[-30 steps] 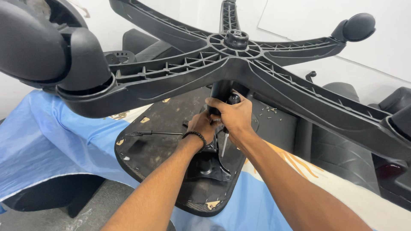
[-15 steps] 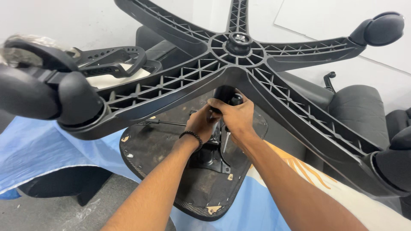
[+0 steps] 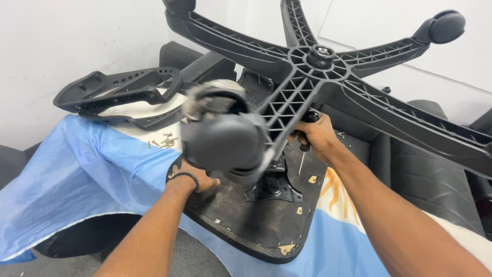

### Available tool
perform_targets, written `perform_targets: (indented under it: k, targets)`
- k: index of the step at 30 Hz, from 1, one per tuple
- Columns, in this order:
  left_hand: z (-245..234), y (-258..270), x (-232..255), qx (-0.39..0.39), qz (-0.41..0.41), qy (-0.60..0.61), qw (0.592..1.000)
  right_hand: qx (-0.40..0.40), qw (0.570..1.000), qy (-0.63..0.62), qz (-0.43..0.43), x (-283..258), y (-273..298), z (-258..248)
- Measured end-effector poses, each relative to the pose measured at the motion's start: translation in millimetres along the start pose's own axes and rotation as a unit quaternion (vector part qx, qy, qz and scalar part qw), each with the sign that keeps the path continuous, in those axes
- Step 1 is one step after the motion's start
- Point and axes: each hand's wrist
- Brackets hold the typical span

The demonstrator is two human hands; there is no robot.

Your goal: The person uses a screwdriver to fasten screws into the underside of an office chair seat. They then lift the chair base and align it with the seat, inserting the central gas lift mechanism to connect the two parts.

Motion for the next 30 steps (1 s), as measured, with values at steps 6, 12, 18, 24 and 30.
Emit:
perform_targets:
  k: [6, 12, 18, 24, 30]
  targets:
    - [16, 29, -20, 0.147, 0.157, 0.074, 0.974, 0.063, 0.993, -0.07, 0.077, 17, 1, -1]
    - [42, 43, -36, 0.238, 0.305, 0.097, 0.917, 0.229, 0.962, -0.125, 0.083, 31, 30, 29]
    - [44, 52, -41, 0.238, 0.383, 0.121, 0.885, 0.348, 0.928, 0.027, 0.132, 64, 68, 75]
    - [45, 68, -35, 0.166, 0.457, 0.092, 0.869, 0.326, 0.94, -0.02, 0.095, 83, 65, 105]
    - [45, 63, -18, 0.241, 0.428, 0.179, 0.853, 0.378, 0.915, -0.001, 0.144, 67, 27, 97]
Point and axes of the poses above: each hand's wrist, its own y-axis away from the middle knuckle, its own z-axis out of the palm, x = y × z, and after that the axes turned 14 degrees about z, right-handed
